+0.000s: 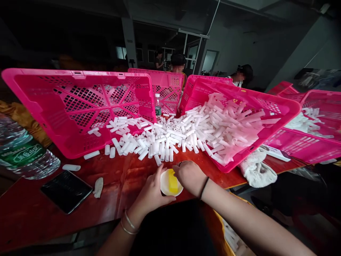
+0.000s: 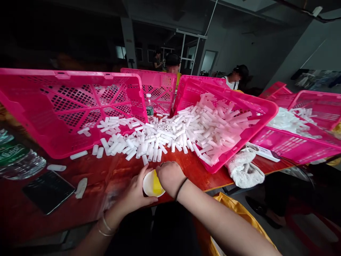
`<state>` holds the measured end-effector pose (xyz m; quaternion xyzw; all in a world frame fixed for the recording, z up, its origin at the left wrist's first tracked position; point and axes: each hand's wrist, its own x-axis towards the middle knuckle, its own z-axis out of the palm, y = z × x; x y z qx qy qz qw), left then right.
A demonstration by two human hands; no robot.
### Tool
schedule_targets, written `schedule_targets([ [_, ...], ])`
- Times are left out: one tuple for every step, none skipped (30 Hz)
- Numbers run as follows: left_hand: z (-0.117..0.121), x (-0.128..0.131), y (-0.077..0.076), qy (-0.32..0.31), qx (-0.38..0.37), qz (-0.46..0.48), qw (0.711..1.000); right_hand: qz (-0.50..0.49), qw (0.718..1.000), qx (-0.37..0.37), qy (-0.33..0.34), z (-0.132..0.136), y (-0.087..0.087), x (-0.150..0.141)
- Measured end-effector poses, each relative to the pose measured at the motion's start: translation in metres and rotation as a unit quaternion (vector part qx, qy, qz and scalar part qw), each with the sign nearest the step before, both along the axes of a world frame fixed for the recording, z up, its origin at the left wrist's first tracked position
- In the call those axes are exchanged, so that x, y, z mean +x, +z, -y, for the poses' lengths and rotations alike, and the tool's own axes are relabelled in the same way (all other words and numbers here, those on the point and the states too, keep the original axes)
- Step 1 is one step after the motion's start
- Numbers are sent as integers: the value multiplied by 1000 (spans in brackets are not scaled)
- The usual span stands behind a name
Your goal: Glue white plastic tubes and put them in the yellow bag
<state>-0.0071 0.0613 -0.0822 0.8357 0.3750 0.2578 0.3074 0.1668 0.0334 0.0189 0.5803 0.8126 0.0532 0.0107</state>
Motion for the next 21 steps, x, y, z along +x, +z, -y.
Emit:
schedule_targets([
  [0, 0, -2, 8, 1, 4, 1000, 20, 1000, -13, 6, -5, 2, -5],
  [1, 0, -3, 14, 0, 5, 1000, 28, 999, -17, 12, -9, 2, -10],
  [1, 0, -4, 17, -2, 3, 1000, 31, 999, -18, 19, -11, 2, -15],
  [1, 0, -4, 19, -4, 1, 1000, 35, 999, -19, 27, -12, 1, -21],
  [1, 1, -3, 19, -4, 0, 1000, 40, 998, -22, 36, -13, 0, -28],
  [0, 1, -2, 18, -3, 0, 1000, 45, 998, -28, 38, -13, -1, -34],
  [1, 1, -1, 16, 0, 3, 1000, 49, 998, -36, 35, -14, -2, -41],
  [1, 1, 1, 14, 4, 7, 1000, 53, 997, -47, 27, -15, -4, -46],
  [1, 1, 2, 11, 7, 9, 1000, 55, 997, -58, 17, -17, -4, -49],
  [1, 1, 3, 10, 9, 8, 1000, 55, 996, -67, 6, -19, -5, -51],
  [2, 1, 3, 10, 11, 3, 1000, 53, 996, -74, -4, -21, -5, -50],
  [2, 0, 3, 8, 14, -5, 1000, 51, 996, -79, -12, -23, -5, -47],
  [2, -1, 2, 4, 19, -13, 1000, 47, 995, -83, -16, -26, -5, -42],
  [2, -2, 0, -1, 24, -19, 1000, 42, 995, -89, -20, -29, -4, -36],
  [3, -2, -2, -4, 30, -23, 999, 35, 995, -95, -21, -31, -4, -30],
  [3, -3, -4, -5, 35, -24, 999, 24, 994, -101, -20, -34, -5, -23],
  [3, -3, -6, -4, 39, -23, 999, 10, 994, -106, -18, -36, -5, -17],
  [3, -4, -8, 0, 42, -23, 999, -8, 994, -110, -15, -37, -7, -11],
  [3, -4, -10, 4, 45, -22, 999, -29, 993, -112, -14, -38, -9, -7],
  [3, -4, -10, 7, 46, -21, 999, -53, 992, -113, -14, -38, -12, -3],
  [3, -4, -10, 7, 47, -21, 999, -80, 990, -113, -18, -37, -16, 0],
])
